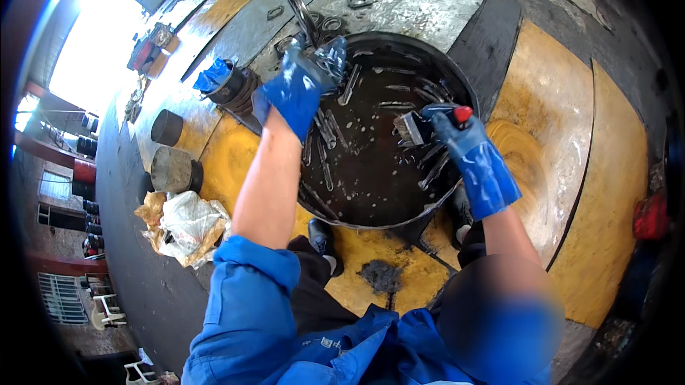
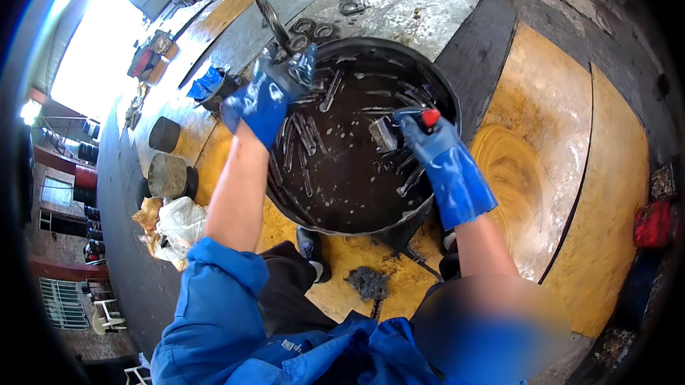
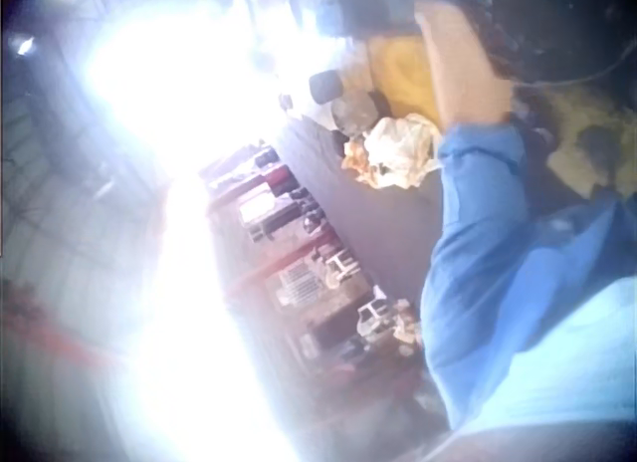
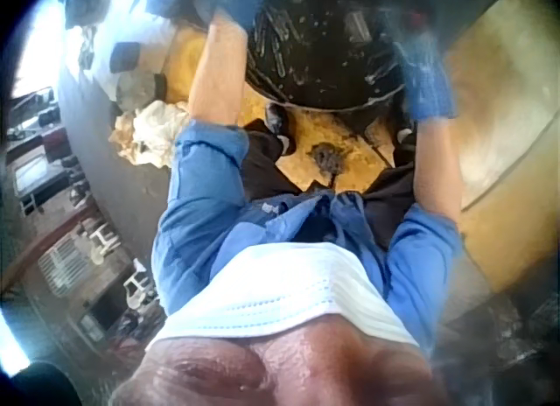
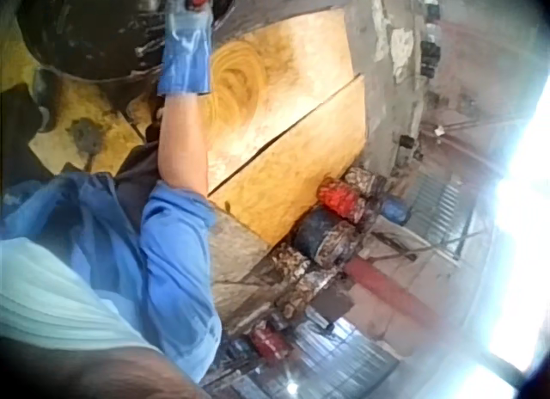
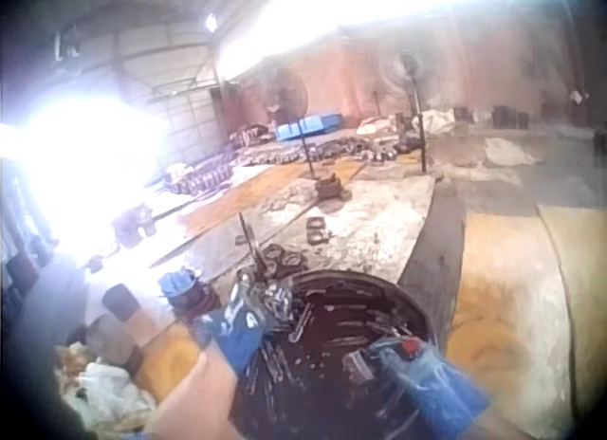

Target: The person cleans various metal parts in a container of liquid using a brush and their hands.

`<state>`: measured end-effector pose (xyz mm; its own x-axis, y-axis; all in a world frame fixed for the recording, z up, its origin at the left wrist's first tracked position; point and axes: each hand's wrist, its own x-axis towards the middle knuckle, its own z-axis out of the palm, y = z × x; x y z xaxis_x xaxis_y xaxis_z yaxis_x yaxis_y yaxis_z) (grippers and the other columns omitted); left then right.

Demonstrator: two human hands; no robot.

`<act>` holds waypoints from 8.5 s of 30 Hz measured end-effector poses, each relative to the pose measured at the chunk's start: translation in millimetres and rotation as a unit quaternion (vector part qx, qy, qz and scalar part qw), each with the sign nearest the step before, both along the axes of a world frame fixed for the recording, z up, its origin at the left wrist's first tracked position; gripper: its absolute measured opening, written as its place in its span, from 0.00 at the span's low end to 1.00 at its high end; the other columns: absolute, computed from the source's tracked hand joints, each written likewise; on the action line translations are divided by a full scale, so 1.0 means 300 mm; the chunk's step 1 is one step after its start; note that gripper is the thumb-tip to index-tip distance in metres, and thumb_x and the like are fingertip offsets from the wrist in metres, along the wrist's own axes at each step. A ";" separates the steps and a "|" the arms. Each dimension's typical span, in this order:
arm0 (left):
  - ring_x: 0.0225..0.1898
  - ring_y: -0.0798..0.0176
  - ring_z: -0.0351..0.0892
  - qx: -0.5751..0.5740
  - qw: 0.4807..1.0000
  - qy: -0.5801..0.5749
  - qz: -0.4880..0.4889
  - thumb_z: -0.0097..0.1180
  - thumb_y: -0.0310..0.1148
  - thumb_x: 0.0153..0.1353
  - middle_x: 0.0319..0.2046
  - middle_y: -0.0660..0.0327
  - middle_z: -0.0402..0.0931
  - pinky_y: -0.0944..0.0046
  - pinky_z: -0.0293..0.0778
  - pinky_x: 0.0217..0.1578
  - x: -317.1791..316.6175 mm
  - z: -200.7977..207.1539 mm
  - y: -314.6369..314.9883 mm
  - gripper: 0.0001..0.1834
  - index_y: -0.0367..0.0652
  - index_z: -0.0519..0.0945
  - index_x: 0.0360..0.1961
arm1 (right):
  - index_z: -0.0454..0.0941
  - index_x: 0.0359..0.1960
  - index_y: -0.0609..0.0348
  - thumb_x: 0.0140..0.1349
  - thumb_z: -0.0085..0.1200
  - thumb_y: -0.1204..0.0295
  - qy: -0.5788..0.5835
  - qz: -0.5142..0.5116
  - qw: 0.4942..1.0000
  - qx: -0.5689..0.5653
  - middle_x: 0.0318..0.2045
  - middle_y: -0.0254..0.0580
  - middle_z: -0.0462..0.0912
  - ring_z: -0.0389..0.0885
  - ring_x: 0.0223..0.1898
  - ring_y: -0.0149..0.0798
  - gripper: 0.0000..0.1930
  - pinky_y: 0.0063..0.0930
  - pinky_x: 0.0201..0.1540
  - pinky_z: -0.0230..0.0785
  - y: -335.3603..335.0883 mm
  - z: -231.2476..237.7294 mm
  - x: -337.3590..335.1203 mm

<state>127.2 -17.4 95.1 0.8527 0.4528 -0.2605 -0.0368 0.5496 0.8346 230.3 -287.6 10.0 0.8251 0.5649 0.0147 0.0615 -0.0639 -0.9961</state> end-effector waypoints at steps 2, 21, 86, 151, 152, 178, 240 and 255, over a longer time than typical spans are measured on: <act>0.59 0.54 0.77 -0.017 1.000 -0.019 -0.012 0.47 0.44 0.74 0.61 0.50 0.75 0.53 0.72 0.59 0.052 0.061 -0.039 0.27 0.45 0.66 0.69 | 0.86 0.47 0.56 0.66 0.61 0.72 -0.035 -0.002 0.999 -0.040 0.40 0.38 0.89 0.85 0.42 0.30 0.10 0.24 0.49 0.76 -0.020 0.021 0.003; 0.55 0.57 0.82 0.086 0.994 0.031 -0.052 0.62 0.36 0.68 0.55 0.50 0.81 0.59 0.78 0.57 -0.145 -0.248 -0.218 0.27 0.34 0.73 0.64 | 0.81 0.52 0.46 0.65 0.50 0.66 -0.551 0.254 0.718 -0.341 0.53 0.45 0.80 0.77 0.59 0.45 0.15 0.44 0.59 0.70 0.155 0.000 -0.214; 0.55 0.44 0.81 0.697 0.525 0.418 -0.252 0.68 0.47 0.55 0.53 0.49 0.82 0.48 0.76 0.57 0.227 -0.547 -0.141 0.32 0.50 0.77 0.61 | 0.84 0.52 0.61 0.69 0.60 0.74 0.082 -0.099 0.984 0.123 0.41 0.37 0.87 0.83 0.42 0.26 0.12 0.20 0.48 0.74 -0.018 0.054 0.141; 0.30 0.70 0.76 0.240 0.901 0.362 -0.020 0.66 0.39 0.64 0.31 0.64 0.83 0.67 0.72 0.32 -0.290 -0.731 -0.193 0.16 0.39 0.86 0.47 | 0.85 0.49 0.52 0.64 0.59 0.63 -0.081 0.242 0.917 -0.307 0.41 0.46 0.88 0.87 0.43 0.42 0.14 0.34 0.50 0.77 0.134 -0.269 -0.202; 0.30 0.70 0.76 0.240 0.901 0.361 -0.022 0.66 0.39 0.64 0.31 0.64 0.83 0.67 0.72 0.32 -0.284 -0.721 -0.197 0.16 0.39 0.86 0.47 | 0.85 0.48 0.52 0.64 0.59 0.63 -0.043 0.241 0.912 -0.330 0.41 0.45 0.89 0.87 0.43 0.40 0.14 0.33 0.50 0.77 0.136 -0.272 -0.201; 0.60 0.48 0.77 0.303 0.848 0.422 -0.106 0.57 0.45 0.70 0.58 0.45 0.78 0.58 0.69 0.60 -0.330 -0.589 -0.259 0.32 0.33 0.70 0.66 | 0.78 0.55 0.48 0.65 0.50 0.69 -0.350 0.394 0.696 -0.488 0.58 0.55 0.78 0.82 0.55 0.54 0.16 0.54 0.56 0.71 0.186 -0.216 -0.337; 0.45 0.53 0.84 0.447 0.842 0.248 -0.170 0.59 0.30 0.61 0.44 0.50 0.86 0.58 0.75 0.52 -0.289 -0.743 -0.175 0.18 0.37 0.82 0.52 | 0.85 0.49 0.44 0.60 0.60 0.70 -0.168 0.276 0.907 -0.270 0.44 0.48 0.87 0.87 0.45 0.50 0.14 0.38 0.49 0.77 0.135 -0.270 -0.257; 0.51 0.48 0.84 0.540 0.754 0.363 -0.084 0.63 0.45 0.60 0.50 0.51 0.84 0.53 0.78 0.53 -0.174 -0.582 -0.294 0.26 0.48 0.79 0.58 | 0.85 0.48 0.60 0.68 0.56 0.64 0.159 0.179 0.957 -0.164 0.40 0.40 0.88 0.82 0.42 0.33 0.14 0.31 0.49 0.72 0.082 -0.282 -0.236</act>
<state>75.0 -105.7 -79.5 0.7324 0.6361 -0.2428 0.6397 -0.5206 0.5655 159.5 -263.0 -74.6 0.5115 0.7427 -0.4322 -0.1656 -0.4084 -0.8977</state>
